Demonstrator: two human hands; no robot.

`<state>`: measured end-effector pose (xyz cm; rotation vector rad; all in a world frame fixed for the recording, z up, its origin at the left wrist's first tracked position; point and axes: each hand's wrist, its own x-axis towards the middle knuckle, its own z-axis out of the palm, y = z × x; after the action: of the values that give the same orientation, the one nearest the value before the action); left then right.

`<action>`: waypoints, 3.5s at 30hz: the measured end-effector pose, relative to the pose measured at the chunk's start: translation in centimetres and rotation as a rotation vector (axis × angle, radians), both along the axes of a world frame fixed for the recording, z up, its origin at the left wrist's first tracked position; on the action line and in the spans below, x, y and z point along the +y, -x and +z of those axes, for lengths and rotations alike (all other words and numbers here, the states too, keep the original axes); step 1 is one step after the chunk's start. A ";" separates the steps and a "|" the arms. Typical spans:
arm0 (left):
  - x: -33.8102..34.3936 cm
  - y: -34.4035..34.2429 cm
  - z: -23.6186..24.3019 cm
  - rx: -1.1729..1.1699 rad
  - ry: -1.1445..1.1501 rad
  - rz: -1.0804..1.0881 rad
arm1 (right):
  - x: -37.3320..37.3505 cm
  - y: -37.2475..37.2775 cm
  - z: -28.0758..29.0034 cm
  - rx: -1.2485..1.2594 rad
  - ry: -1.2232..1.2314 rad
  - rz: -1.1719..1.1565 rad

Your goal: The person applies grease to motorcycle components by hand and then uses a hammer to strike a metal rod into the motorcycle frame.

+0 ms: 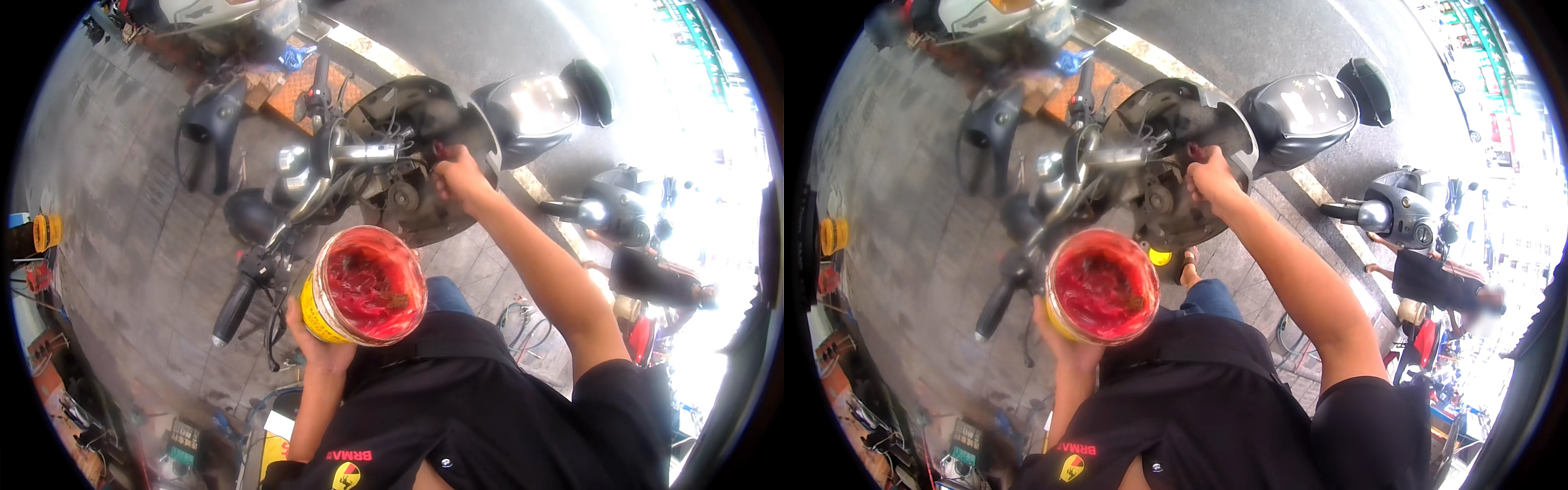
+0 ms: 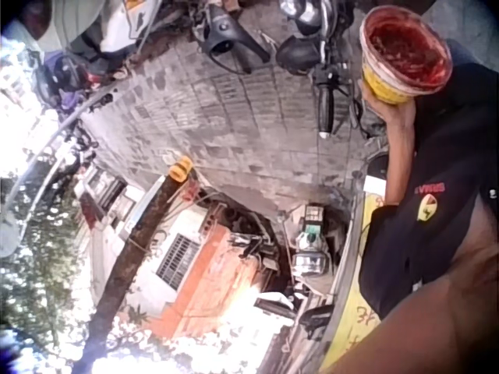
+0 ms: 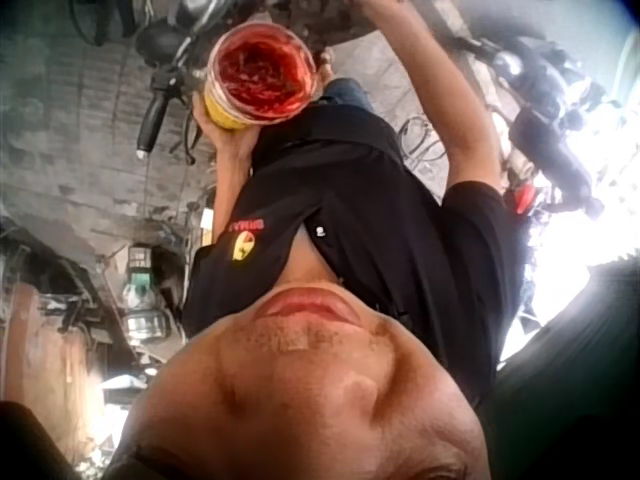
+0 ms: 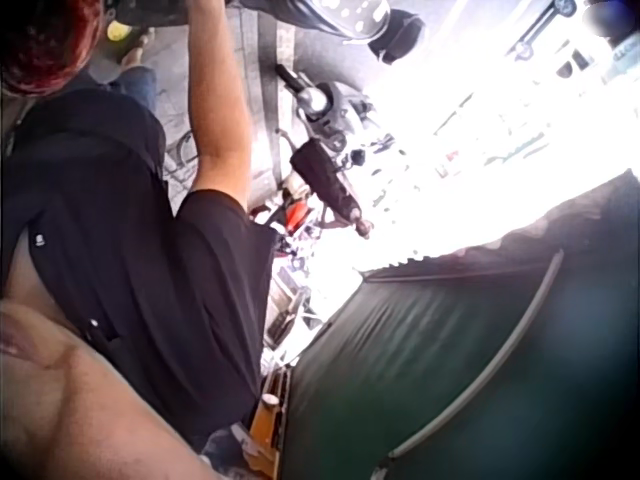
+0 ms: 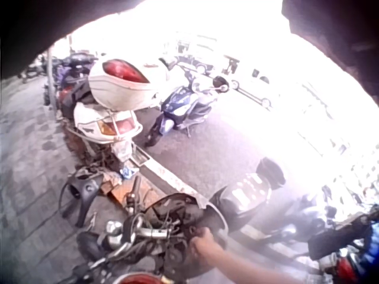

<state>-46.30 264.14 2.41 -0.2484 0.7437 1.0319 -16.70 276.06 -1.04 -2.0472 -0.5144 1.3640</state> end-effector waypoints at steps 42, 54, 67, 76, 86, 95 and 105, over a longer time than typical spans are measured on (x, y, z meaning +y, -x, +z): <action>1.9 -0.1 4.0 0.173 -0.047 -0.158 | -2.7 2.6 -1.1 0.404 -0.288 -0.375; 1.2 0.8 2.9 0.157 -0.106 -0.130 | -3.4 2.9 -1.6 0.586 -0.411 -0.571; -5.5 0.2 -3.6 0.089 -0.097 -0.157 | -9.2 1.6 0.8 1.069 -0.643 -0.212; -13.7 -6.7 -21.6 -0.006 -0.117 -0.268 | -25.2 -5.0 -5.2 0.904 -0.291 0.181; -24.7 -18.3 -24.3 -0.188 0.100 -0.141 | -29.3 -11.2 -3.6 0.295 0.045 0.341; -28.3 -12.2 -19.4 -0.357 0.174 0.133 | -27.6 -5.3 -5.4 0.448 -0.080 0.466; -28.4 0.4 -19.6 -0.152 0.080 0.086 | -24.3 4.6 -6.6 0.753 -0.053 0.567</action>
<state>-46.66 235.77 -17.15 -0.4269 0.6414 1.0531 -21.29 251.77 -7.60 -1.2182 -0.7889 2.2627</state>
